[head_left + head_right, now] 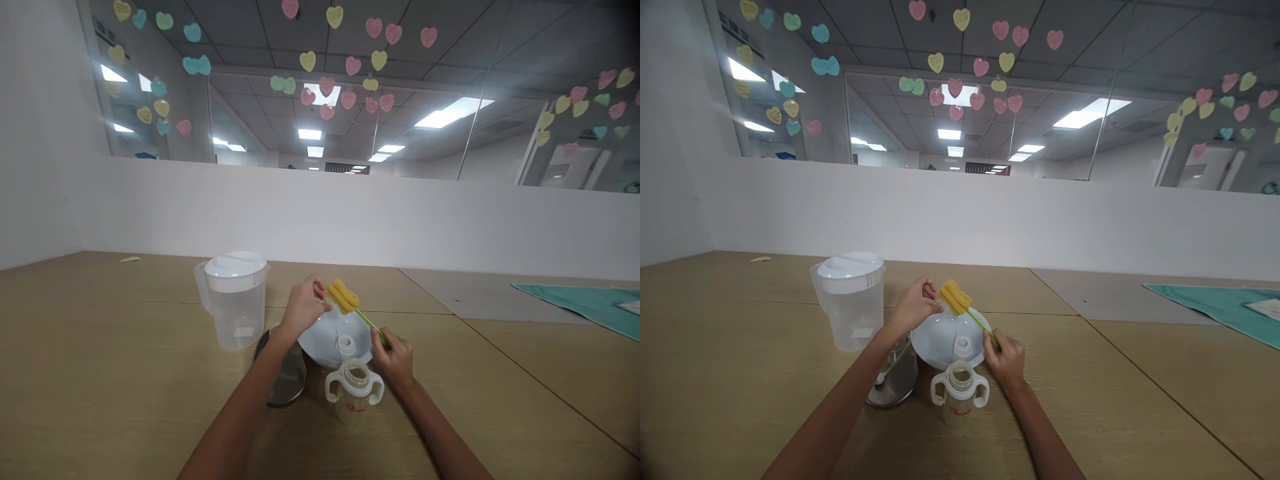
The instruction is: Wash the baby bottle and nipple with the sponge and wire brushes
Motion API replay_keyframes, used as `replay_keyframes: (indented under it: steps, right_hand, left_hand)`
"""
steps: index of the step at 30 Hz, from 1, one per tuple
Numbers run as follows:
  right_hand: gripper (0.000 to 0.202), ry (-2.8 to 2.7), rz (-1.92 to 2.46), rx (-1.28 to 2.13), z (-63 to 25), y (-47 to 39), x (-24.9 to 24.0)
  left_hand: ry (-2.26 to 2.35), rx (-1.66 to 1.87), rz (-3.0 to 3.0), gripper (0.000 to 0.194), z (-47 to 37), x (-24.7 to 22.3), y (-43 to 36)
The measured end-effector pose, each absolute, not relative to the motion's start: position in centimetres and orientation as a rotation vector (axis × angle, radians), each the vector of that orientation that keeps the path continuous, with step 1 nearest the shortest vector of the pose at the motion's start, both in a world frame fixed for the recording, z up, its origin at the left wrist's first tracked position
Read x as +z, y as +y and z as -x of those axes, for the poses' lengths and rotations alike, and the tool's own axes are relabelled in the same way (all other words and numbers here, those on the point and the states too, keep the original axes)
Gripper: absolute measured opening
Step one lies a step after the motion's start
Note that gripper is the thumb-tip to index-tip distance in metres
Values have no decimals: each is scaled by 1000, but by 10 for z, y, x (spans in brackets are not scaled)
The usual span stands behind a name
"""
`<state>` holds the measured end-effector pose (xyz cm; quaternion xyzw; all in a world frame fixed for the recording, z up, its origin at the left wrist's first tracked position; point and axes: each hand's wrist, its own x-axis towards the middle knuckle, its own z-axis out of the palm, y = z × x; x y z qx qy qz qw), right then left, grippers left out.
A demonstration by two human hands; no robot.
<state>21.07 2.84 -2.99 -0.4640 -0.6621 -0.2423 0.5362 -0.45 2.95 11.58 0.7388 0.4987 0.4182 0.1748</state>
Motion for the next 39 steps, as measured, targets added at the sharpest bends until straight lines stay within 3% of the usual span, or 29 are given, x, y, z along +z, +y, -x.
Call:
replay_keyframes:
  steps: [3, 7, 20, 32, 39]
  right_hand:
    - [40, -1591, 1094, -622, -211, 30, -31]
    - [39, -1613, 1085, -644, -211, 30, -31]
    - [36, -1650, 1045, -703, -207, 26, -27]
    - [36, -1637, 1057, -687, -209, 28, -30]
    - [36, -1629, 1072, -670, -209, 28, -31]
  left_hand:
    - [1468, 1112, -2323, 19, 5, 118, 23]
    - [1406, 1017, -2471, 15, 6, 120, 19]
    - [1649, 764, -2683, 27, 4, 125, 5]
    - [1434, 698, -2832, 38, 4, 116, 15]
    - [1224, 659, -3009, 35, 2, 112, 16]
